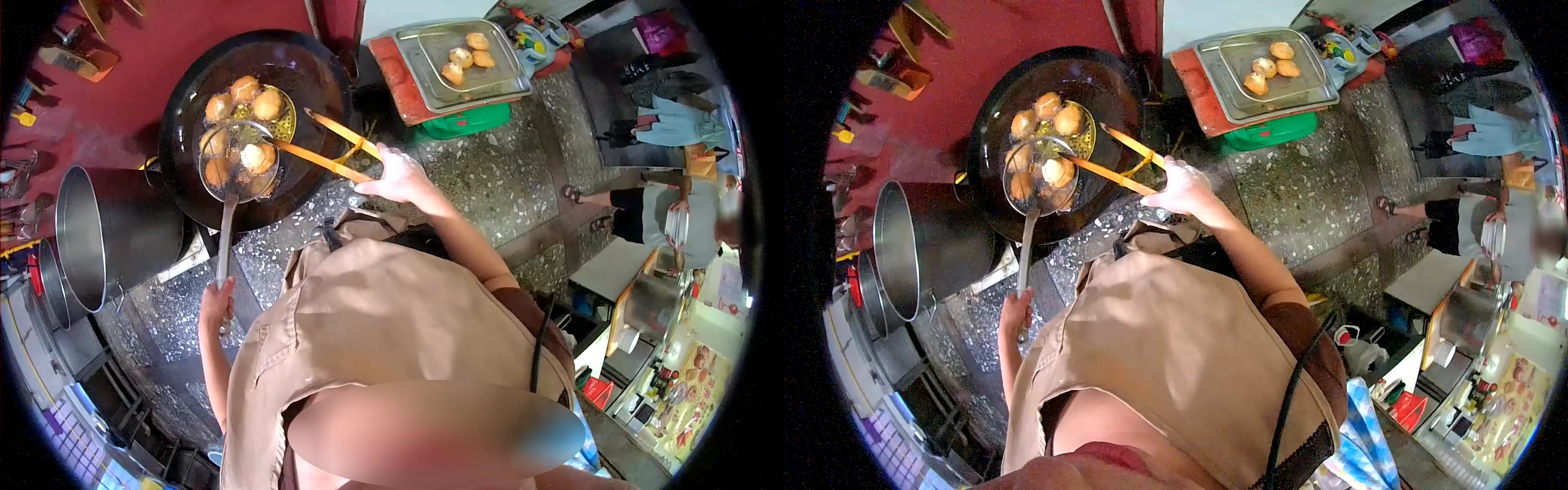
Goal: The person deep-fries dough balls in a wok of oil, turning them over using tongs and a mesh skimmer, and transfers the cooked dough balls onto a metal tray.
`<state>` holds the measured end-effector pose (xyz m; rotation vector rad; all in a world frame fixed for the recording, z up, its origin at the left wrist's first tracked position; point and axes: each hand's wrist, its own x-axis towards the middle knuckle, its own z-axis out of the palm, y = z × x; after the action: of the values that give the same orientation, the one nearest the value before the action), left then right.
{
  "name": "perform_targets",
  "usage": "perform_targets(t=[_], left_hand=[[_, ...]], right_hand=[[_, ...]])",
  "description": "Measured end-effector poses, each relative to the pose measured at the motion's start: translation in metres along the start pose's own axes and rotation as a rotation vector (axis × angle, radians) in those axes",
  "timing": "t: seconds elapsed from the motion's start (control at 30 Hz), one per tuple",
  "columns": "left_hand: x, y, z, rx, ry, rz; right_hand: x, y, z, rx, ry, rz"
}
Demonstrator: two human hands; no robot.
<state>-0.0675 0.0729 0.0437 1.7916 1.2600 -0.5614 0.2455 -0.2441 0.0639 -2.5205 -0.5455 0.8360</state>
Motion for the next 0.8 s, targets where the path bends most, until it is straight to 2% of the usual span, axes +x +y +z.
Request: perform_targets(t=[0.23, 0.47, 0.53, 0.7, 0.8], left_hand=[[-0.007, 0.009, -0.001, -0.029, 0.003, -0.064], [-0.010, 0.012, -0.001, -0.011, 0.019, -0.051], [-0.014, 0.016, -0.004, 0.071, 0.010, -0.002], [-0.001, -0.001, 0.001, -0.047, 0.018, 0.004], [-0.009, 0.008, 0.000, -0.012, 0.020, 0.000]], right_hand=[[-0.002, -0.002, -0.005, 0.004, 0.006, -0.006], [-0.002, -0.004, -0.004, -0.008, 0.000, -0.009], [-0.001, -0.004, 0.000, -0.058, 0.060, -0.035], [0.002, 0.001, -0.004, 0.007, 0.023, -0.022], [0.008, -0.002, 0.000, 0.004, 0.009, -0.053]])
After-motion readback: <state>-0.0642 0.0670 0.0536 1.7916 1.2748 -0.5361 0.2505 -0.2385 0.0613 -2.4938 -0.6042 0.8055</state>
